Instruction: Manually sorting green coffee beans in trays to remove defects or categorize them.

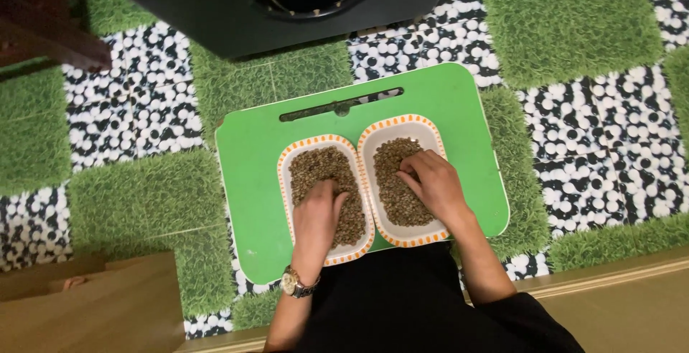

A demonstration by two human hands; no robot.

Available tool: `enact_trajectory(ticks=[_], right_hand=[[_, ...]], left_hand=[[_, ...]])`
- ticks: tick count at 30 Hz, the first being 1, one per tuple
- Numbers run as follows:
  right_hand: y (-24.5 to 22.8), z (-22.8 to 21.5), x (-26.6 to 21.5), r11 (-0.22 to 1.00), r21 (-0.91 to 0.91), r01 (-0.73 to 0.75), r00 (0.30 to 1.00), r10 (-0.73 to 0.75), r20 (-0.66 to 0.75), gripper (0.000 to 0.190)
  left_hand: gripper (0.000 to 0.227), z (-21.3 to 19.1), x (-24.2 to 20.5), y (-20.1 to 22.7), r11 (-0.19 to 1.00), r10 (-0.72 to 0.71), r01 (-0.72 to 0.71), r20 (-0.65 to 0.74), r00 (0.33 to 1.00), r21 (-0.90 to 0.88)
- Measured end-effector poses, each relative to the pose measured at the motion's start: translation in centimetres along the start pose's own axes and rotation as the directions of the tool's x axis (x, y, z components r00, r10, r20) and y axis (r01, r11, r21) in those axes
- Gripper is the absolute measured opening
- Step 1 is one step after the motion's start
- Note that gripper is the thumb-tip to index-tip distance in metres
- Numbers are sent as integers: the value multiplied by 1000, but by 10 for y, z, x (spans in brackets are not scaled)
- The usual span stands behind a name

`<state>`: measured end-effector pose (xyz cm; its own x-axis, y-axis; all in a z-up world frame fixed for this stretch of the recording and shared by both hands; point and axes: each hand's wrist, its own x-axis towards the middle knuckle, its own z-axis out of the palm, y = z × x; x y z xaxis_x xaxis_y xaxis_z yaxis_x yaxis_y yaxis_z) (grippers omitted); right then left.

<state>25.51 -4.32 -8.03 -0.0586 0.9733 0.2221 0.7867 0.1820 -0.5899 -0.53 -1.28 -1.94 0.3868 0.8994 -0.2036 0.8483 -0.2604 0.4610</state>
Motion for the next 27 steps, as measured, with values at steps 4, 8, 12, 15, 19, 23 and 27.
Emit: enact_trajectory(ticks=[4,8,12,15,19,23,27], right_hand=[[-16,18,8,997,31,71,996,-72,53,15],[-71,22,27,981,72,183,967,-192,165,19],[-103,31,46,943,20,332,888,-320,329,26],[-102,48,56,886,-101,453,830,-377,412,27],[-95,65,61,814,-189,549,743,-372,557,30],[-92,77,57,792,-196,578,717,-378,585,26],[-91,75,60,794,-166,585,702,-393,594,23]], left_hand=[[33,3,-10,-20,986,-113,117,-39,993,116],[28,28,-9,-36,988,-85,94,-80,993,121],[18,25,-14,-35,993,-22,39,-145,989,110],[15,20,-17,-37,995,24,-4,-194,981,104],[15,5,-21,-30,996,74,-62,-235,969,58],[13,11,-22,-37,996,74,-59,-272,959,63],[3,8,-23,-37,997,78,-75,-292,953,22]])
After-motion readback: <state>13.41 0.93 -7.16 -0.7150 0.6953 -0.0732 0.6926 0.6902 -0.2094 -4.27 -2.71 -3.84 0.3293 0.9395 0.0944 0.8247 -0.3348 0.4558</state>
